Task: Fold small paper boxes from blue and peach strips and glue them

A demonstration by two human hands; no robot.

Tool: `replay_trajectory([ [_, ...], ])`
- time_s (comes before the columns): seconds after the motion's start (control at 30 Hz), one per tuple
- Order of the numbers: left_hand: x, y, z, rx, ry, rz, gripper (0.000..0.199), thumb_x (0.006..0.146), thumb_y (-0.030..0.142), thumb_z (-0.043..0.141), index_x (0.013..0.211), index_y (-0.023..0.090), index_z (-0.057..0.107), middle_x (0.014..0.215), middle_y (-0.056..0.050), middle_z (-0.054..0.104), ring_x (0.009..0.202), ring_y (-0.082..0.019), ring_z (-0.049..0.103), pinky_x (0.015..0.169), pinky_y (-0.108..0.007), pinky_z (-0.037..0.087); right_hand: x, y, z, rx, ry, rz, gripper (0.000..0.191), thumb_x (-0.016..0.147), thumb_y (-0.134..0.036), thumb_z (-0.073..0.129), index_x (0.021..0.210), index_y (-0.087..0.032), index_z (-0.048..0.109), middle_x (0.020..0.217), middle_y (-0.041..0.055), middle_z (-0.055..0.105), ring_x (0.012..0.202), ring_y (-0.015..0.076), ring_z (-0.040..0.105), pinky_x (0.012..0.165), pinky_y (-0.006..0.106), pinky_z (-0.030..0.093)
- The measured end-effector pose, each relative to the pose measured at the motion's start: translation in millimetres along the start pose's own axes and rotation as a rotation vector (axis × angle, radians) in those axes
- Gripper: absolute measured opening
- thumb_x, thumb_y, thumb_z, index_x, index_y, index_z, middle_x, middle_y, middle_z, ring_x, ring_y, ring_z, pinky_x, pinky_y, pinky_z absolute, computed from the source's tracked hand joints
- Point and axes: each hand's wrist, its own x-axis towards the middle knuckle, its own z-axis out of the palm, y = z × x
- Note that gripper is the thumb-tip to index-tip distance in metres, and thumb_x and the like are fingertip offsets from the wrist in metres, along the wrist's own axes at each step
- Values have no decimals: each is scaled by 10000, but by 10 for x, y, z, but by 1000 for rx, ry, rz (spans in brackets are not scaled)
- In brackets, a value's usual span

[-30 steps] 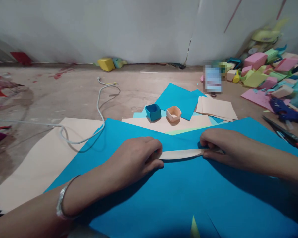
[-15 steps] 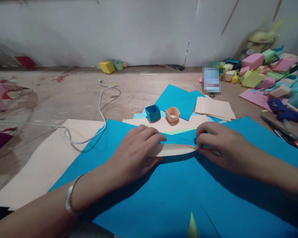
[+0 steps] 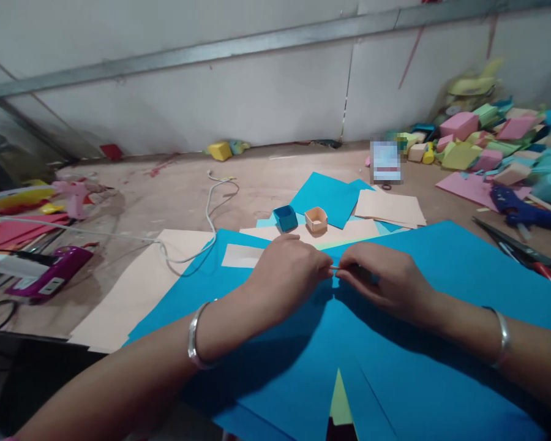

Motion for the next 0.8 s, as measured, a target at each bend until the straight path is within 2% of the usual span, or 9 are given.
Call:
replay_trajectory([
  [0.1,-1,-142,79,-89,90,-50,155,895,261,641,870,239,792,694,-27,733,659,-175,625,652,-298,406,9,48,-27,30,21,75,133,919,-290,636,906,-158,630,786,36,672,681,136,589,634,249,447],
  [0.23,-16,-319,133,-212,66,-73,143,883,262,655,901,242,796,687,-17,729,639,-162,605,574,-273,327,42,93,-35,84,53,183,128,876,-252,681,967,-166,654,803,24,689,685,132,613,640,240,477],
  [0.33,-15,-360,187,-215,89,-13,187,911,274,610,868,220,784,642,-17,698,619,-160,591,612,-286,360,74,74,-25,107,63,243,64,873,-232,667,918,-187,661,768,3,677,661,124,602,634,240,479],
  [0.5,-8,-298,290,-160,256,52,260,926,411,605,989,201,745,751,-48,728,741,-205,651,791,-371,427,75,12,17,131,52,274,44,890,-227,635,869,-195,657,793,17,694,704,134,622,669,256,496],
  [0.57,-5,-276,318,-183,298,80,309,952,455,558,994,212,743,748,-44,730,749,-205,655,780,-371,419,58,1,38,136,43,271,52,891,-244,640,905,-201,665,818,23,704,721,140,633,680,263,505],
  [0.7,-7,-272,347,-213,366,74,311,978,394,524,862,223,757,682,-24,715,691,-178,632,732,-351,390,36,-4,56,127,63,329,212,863,-290,689,1048,-193,659,820,19,702,705,142,639,665,257,511],
  [0.8,-16,-278,351,-220,385,52,271,951,377,571,832,225,761,667,-17,712,686,-178,626,732,-351,384,46,-8,43,141,45,390,167,853,-301,703,975,-187,682,745,0,680,653,132,614,616,240,484],
])
